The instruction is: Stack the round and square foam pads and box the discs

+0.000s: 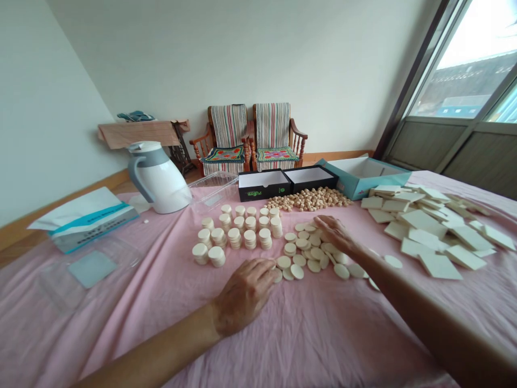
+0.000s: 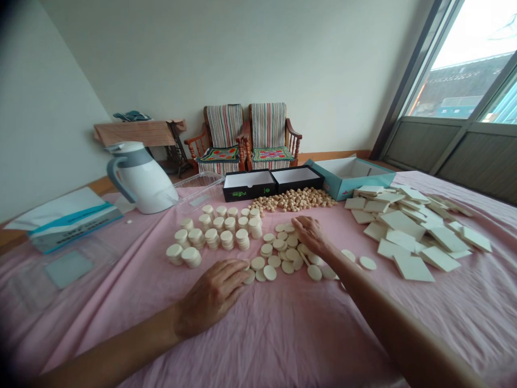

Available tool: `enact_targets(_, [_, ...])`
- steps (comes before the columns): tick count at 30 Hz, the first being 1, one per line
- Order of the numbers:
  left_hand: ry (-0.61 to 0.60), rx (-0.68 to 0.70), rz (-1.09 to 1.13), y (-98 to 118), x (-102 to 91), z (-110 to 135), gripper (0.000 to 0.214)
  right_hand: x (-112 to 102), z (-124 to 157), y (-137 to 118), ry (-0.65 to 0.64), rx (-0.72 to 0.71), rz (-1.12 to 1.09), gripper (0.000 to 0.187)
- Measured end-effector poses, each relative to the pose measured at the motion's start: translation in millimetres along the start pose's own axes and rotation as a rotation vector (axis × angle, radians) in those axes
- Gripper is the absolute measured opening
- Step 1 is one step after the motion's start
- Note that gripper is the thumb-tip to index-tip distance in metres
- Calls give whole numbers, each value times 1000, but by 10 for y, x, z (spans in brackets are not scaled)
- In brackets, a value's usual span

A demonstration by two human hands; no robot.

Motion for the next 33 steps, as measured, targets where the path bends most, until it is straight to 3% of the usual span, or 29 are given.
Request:
enact_targets(2, [26, -23, 12, -29, -26, 51, 25, -33, 67, -75, -43, -11, -44, 48])
enact_targets(5, [61, -35, 21, -39, -51, 77, 25, -263, 151, -38, -95, 33, -10, 49])
enact_targets(9, [91, -34, 36, -45, -57, 80, 24, -661, 415, 236, -244, 151, 267, 67])
enact_targets(14, [103, -20, 59, -50, -109, 47, 23, -948, 981, 527, -398, 223, 500, 89])
enact_targets(18, [-27, 169, 37, 242, -82, -168, 29, -900, 1181, 564, -414, 242, 480, 89])
enact_targets(21, [-95, 334, 4, 574, 28, -403, 36, -793, 1130, 484, -388, 235, 434, 85])
enact_targets(25, [-74, 434, 16, 914, 244, -713, 32, -645, 987, 362, -347, 175, 339, 77])
enact_targets(29, [-43, 429, -19, 1028, 408, -922, 25, -508, 846, 363, -248, 138, 124, 56])
enact_targets(33, [-20, 354, -107, 928, 453, -1043, 21, -313, 674, 328, -145, 115, -76, 38])
Point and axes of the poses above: each hand's wrist, its own z-axis away from the middle knuckle, its own x-axis out of the palm, y = z × x, the point moved 9 cm from there along -z, towards the middle knuckle, and after that the axes turned 12 degrees about -z, right-handed, at the moved point
